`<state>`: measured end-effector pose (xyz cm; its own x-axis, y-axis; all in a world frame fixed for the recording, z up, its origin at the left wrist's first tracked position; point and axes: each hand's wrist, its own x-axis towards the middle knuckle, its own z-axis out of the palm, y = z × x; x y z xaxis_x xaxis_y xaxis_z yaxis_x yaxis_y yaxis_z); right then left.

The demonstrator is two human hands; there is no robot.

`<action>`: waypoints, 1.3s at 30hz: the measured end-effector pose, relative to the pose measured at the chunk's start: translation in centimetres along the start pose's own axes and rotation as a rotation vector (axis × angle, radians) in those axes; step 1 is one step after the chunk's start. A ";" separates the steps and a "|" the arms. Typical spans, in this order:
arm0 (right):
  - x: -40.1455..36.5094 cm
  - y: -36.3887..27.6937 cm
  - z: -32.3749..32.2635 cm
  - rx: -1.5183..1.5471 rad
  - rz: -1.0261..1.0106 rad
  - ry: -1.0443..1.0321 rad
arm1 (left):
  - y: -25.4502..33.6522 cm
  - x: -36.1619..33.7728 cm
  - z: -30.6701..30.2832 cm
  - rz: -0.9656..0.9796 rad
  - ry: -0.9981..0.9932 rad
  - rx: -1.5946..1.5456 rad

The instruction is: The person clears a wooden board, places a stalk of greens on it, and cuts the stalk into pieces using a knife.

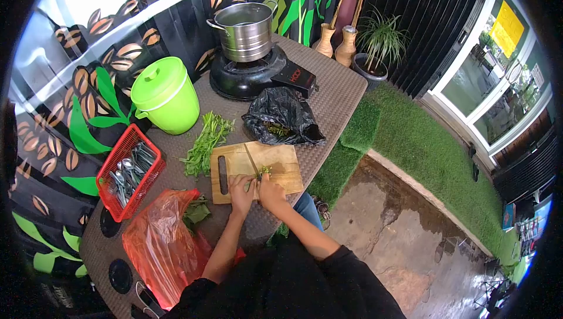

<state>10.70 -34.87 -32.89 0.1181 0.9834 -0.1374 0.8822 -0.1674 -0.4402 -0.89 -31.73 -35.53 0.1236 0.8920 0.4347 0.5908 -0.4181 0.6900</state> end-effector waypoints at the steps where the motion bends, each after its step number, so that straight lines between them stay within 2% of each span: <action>1: 0.0 -0.1 -0.4 -0.001 -0.017 0.010 | 0.1 0.1 -0.1 0.002 0.002 0.002; 4: -1.8 -0.1 0.7 -0.041 -0.010 0.079 | 0.1 0.0 -0.1 0.012 0.002 0.000; 8: -0.7 -0.6 1.5 -0.027 0.041 0.041 | 0.2 0.1 -0.1 0.010 0.002 0.010; 14: -0.9 -0.4 0.2 0.036 -0.030 0.031 | 0.1 -0.1 -0.1 0.003 0.002 -0.028; 17: -1.5 -0.7 1.4 -0.039 0.060 0.061 | 0.1 -0.1 0.0 0.017 0.008 -0.023; 22: 0.1 0.2 1.2 -0.004 -0.013 0.059 | 0.3 -0.3 -0.1 0.035 0.001 0.041; 26: -2.3 -0.6 1.4 -0.025 0.006 0.128 | -0.3 -0.5 0.1 0.057 -0.004 0.018; 31: -2.1 0.8 1.7 -0.045 0.064 0.067 | -1.0 -0.8 0.7 0.052 0.005 0.028; 32: -2.0 1.1 1.3 -0.044 0.064 0.069 | -1.0 -0.7 0.8 0.001 0.005 -0.005; 33: -2.1 1.2 0.4 -0.029 0.054 0.051 | -0.7 -0.4 0.7 -0.050 0.007 -0.040; 35: -1.9 1.8 -0.6 -0.015 0.048 0.033 | -0.2 -0.1 0.5 -0.035 0.009 0.009; 37: -1.3 2.4 -1.0 -0.053 -0.042 0.007 | -0.2 0.2 0.9 -0.018 0.009 0.058; 39: -0.8 2.6 -1.4 -0.048 -0.041 -0.020 | -0.2 0.5 1.2 -0.003 -0.052 0.047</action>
<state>13.58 -35.98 -32.71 0.0723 0.9878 -0.1378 0.9070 -0.1226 -0.4028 0.03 -31.00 -36.17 0.1625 0.9013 0.4015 0.6280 -0.4083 0.6625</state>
